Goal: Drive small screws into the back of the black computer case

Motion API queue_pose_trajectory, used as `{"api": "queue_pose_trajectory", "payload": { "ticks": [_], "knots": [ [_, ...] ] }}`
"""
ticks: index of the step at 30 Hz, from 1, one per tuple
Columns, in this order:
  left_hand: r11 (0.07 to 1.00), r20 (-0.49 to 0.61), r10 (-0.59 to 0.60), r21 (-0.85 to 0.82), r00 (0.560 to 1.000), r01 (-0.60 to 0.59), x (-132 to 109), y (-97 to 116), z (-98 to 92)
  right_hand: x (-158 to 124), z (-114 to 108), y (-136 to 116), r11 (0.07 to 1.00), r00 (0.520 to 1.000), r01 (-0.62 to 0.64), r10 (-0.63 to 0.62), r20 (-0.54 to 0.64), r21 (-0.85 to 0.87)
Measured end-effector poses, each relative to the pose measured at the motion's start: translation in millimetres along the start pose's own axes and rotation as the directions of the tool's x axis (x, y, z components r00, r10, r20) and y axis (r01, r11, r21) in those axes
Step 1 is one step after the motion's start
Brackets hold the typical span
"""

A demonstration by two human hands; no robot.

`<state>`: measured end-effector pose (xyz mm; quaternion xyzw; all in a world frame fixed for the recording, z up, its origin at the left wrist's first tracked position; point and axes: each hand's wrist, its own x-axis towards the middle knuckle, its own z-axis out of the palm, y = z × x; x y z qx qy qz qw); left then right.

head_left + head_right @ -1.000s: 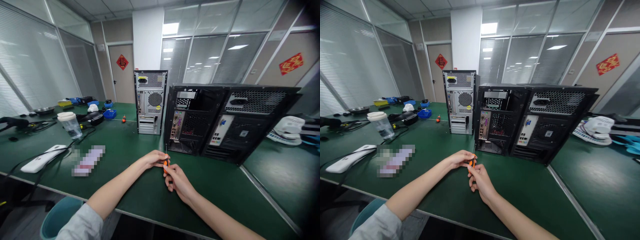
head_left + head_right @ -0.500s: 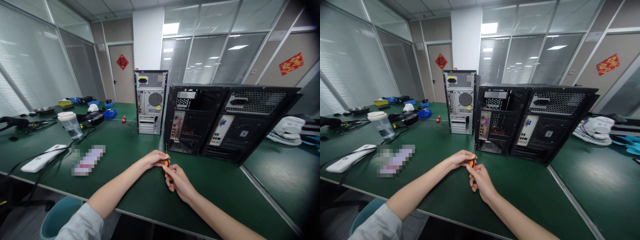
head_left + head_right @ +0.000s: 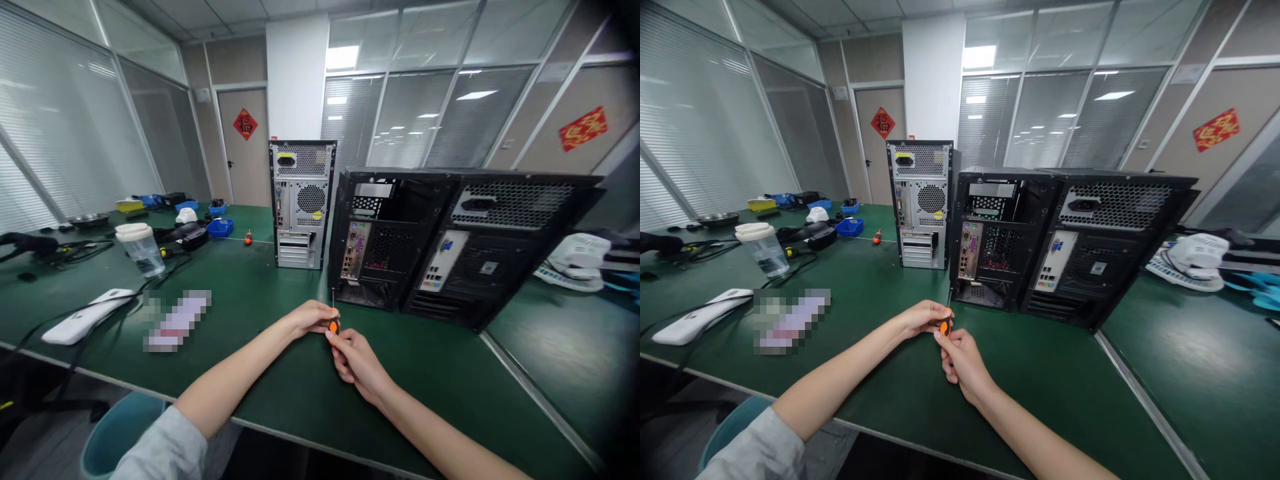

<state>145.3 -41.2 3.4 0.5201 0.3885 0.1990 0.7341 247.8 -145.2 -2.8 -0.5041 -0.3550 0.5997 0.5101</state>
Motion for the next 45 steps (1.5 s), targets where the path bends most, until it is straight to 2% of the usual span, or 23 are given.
{"api": "queue_pose_trajectory", "payload": {
  "ticks": [20,45],
  "knots": [
    [1.000,-0.040,0.016,0.009,0.999,-0.016,2.2,-1.6,1.9,-2.5,0.3,-3.8,0.991,0.999,-0.003,-0.004,0.050,0.130],
    [0.998,-0.085,0.049,0.033,0.995,-0.046,2.0,-1.8,3.7,-0.6,-1.0,-2.7,0.976,0.992,-0.033,0.006,0.125,0.213]
  ]
}}
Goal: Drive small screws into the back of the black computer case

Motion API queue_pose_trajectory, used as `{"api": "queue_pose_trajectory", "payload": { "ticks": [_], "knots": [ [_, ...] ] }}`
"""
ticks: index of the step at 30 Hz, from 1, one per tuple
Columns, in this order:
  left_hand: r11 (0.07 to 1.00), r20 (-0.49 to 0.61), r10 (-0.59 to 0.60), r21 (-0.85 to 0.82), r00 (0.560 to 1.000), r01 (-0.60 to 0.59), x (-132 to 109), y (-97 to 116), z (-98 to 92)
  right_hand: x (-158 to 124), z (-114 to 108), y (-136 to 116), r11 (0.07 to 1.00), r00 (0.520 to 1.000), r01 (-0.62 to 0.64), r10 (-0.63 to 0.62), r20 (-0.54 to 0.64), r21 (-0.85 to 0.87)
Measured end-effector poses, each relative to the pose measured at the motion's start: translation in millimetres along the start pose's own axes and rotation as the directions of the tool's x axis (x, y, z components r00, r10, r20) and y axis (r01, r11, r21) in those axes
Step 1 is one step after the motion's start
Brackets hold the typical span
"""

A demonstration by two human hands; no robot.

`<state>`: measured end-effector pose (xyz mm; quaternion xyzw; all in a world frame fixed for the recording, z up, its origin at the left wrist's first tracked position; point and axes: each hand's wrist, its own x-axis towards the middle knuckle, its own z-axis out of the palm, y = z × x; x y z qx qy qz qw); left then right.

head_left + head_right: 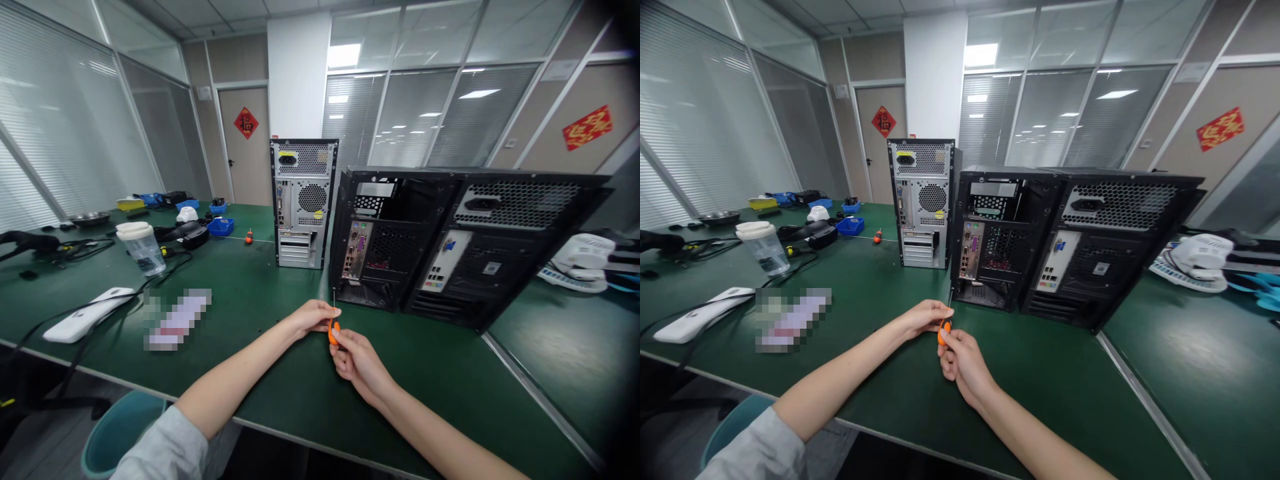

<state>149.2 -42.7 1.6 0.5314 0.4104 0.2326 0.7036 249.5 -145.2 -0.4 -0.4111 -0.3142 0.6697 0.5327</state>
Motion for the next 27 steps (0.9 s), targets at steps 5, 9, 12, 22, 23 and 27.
{"api": "queue_pose_trajectory", "payload": {
  "ticks": [5,9,12,22,23,27],
  "knots": [
    [0.999,-0.031,0.027,0.027,0.999,-0.027,1.3,-1.6,0.3,0.5,-1.1,1.3,1.000,1.000,0.002,-0.003,0.019,0.021],
    [0.999,-0.037,0.047,0.026,0.998,-0.046,1.4,-1.4,1.2,0.7,-1.6,0.9,0.999,1.000,-0.006,0.006,0.022,0.037],
    [0.998,-0.041,0.059,0.020,0.997,-0.058,1.0,-1.6,2.2,0.8,-1.5,0.7,0.999,1.000,-0.011,0.010,0.027,0.044],
    [0.995,-0.068,0.100,0.025,0.993,-0.099,2.7,-3.7,3.7,1.5,-2.6,2.5,0.997,0.999,-0.032,0.030,0.039,0.063],
    [0.995,-0.073,0.103,0.025,0.992,-0.101,2.7,-3.7,3.9,1.7,-2.5,2.7,0.997,0.999,-0.035,0.033,0.037,0.067],
    [0.994,-0.084,0.110,0.018,0.990,-0.109,1.9,-3.2,5.0,2.5,-2.4,3.6,0.996,0.999,-0.039,0.037,0.037,0.075]
  ]
}}
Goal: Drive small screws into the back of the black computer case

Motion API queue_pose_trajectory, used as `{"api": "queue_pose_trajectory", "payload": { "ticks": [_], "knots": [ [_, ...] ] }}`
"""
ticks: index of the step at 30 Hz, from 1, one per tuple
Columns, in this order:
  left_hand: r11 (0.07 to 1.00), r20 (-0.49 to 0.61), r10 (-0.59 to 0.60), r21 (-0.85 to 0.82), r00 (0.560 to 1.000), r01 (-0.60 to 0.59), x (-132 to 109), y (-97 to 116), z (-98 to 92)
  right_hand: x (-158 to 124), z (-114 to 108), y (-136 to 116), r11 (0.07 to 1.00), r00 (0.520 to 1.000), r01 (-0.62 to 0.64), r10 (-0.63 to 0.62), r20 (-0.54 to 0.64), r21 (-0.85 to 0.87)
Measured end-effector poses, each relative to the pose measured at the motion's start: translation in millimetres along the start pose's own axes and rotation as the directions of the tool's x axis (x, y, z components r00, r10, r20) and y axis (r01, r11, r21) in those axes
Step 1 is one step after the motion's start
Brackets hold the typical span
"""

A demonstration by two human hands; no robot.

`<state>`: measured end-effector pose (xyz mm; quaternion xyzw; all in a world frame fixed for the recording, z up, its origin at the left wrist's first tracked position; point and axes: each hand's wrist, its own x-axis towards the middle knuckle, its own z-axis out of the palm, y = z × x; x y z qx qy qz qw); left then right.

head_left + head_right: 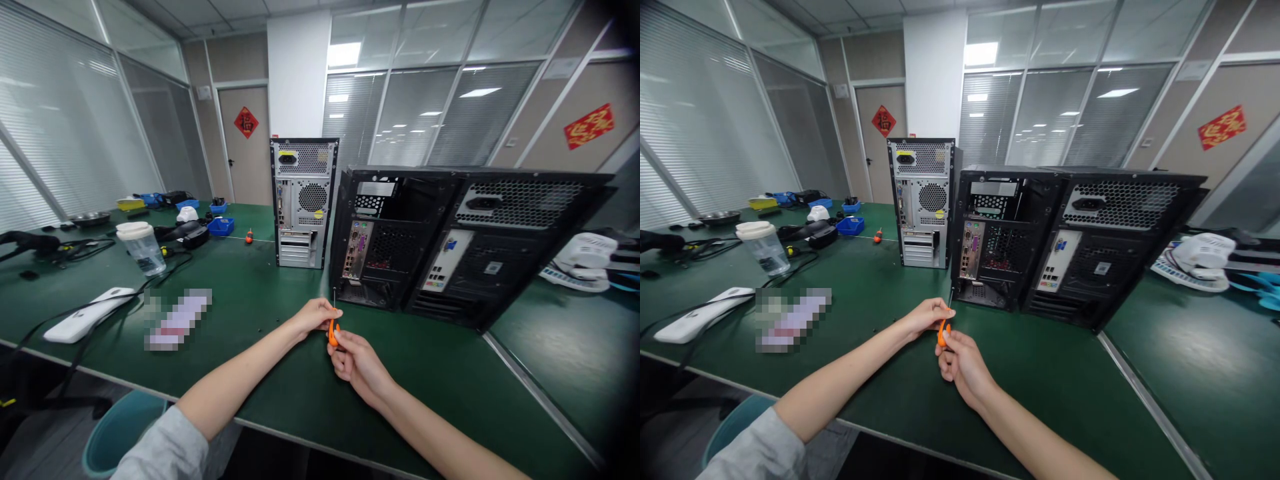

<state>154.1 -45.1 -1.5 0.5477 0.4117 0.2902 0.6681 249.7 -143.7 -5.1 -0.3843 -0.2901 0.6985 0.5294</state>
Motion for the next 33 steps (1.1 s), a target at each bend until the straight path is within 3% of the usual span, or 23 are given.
{"api": "queue_pose_trajectory", "payload": {
  "ticks": [33],
  "knots": [
    [0.993,-0.094,0.118,0.017,0.989,-0.117,-2.0,-0.8,7.6,3.0,-2.3,4.7,0.995,0.997,-0.009,0.002,0.071,0.100]
  ]
}}
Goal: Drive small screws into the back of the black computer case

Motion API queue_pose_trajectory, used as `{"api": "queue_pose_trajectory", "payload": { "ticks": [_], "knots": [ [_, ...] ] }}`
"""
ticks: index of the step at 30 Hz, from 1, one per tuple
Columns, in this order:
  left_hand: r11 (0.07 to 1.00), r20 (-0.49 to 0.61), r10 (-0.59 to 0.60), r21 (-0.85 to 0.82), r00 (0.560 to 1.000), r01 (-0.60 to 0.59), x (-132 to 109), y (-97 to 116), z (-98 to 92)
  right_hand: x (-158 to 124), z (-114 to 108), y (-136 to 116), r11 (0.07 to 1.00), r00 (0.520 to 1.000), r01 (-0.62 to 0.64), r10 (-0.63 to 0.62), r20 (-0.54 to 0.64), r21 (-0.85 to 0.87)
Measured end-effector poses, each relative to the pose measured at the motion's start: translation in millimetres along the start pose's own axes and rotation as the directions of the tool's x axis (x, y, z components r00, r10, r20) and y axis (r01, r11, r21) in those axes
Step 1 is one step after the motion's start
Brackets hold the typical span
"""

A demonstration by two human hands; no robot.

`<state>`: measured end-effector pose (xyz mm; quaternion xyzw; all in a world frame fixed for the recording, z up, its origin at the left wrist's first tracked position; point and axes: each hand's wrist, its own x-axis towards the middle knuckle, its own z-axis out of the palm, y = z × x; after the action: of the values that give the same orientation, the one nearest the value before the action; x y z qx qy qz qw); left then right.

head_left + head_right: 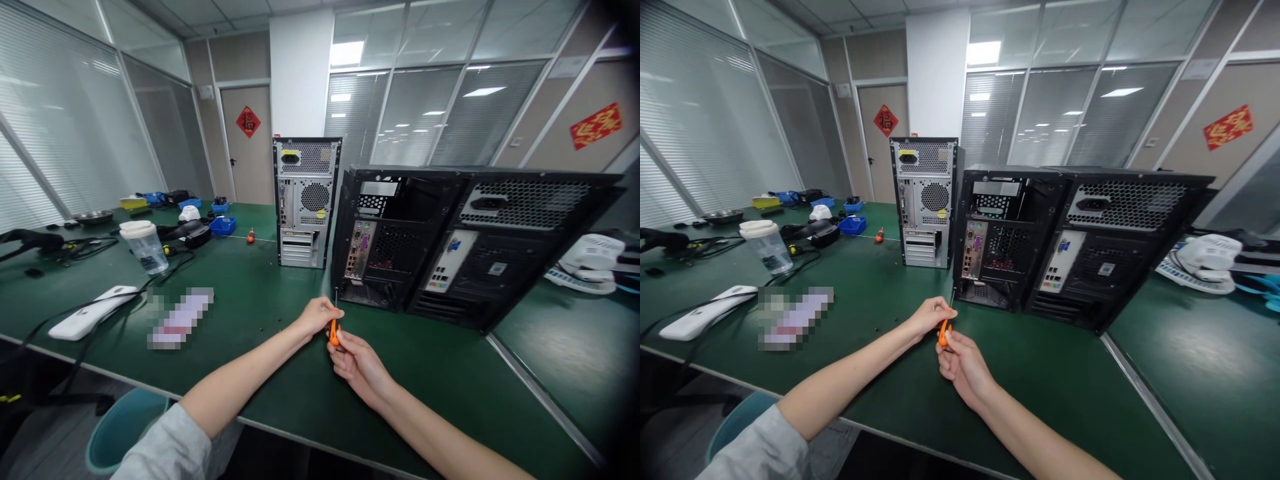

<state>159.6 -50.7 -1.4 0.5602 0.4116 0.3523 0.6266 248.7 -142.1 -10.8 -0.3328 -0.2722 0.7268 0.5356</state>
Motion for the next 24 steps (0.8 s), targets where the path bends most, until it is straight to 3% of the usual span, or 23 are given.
{"api": "queue_pose_trajectory", "payload": {
  "ticks": [7,16,24],
  "knots": [
    [0.999,-0.009,0.016,0.033,1.000,-0.015,-0.1,0.8,-0.3,-1.9,1.3,-0.9,1.000,1.000,-0.005,0.005,-0.013,0.001],
    [0.988,0.079,0.020,0.148,0.997,-0.032,7.3,-9.8,-2.3,1.7,1.8,-6.6,0.994,0.995,-0.048,0.039,-0.089,-0.099],
    [0.992,0.139,-0.037,0.125,0.990,0.019,4.9,0.8,-8.0,0.6,0.1,-10.9,0.987,0.998,-0.009,0.000,-0.059,-0.163]
  ]
}}
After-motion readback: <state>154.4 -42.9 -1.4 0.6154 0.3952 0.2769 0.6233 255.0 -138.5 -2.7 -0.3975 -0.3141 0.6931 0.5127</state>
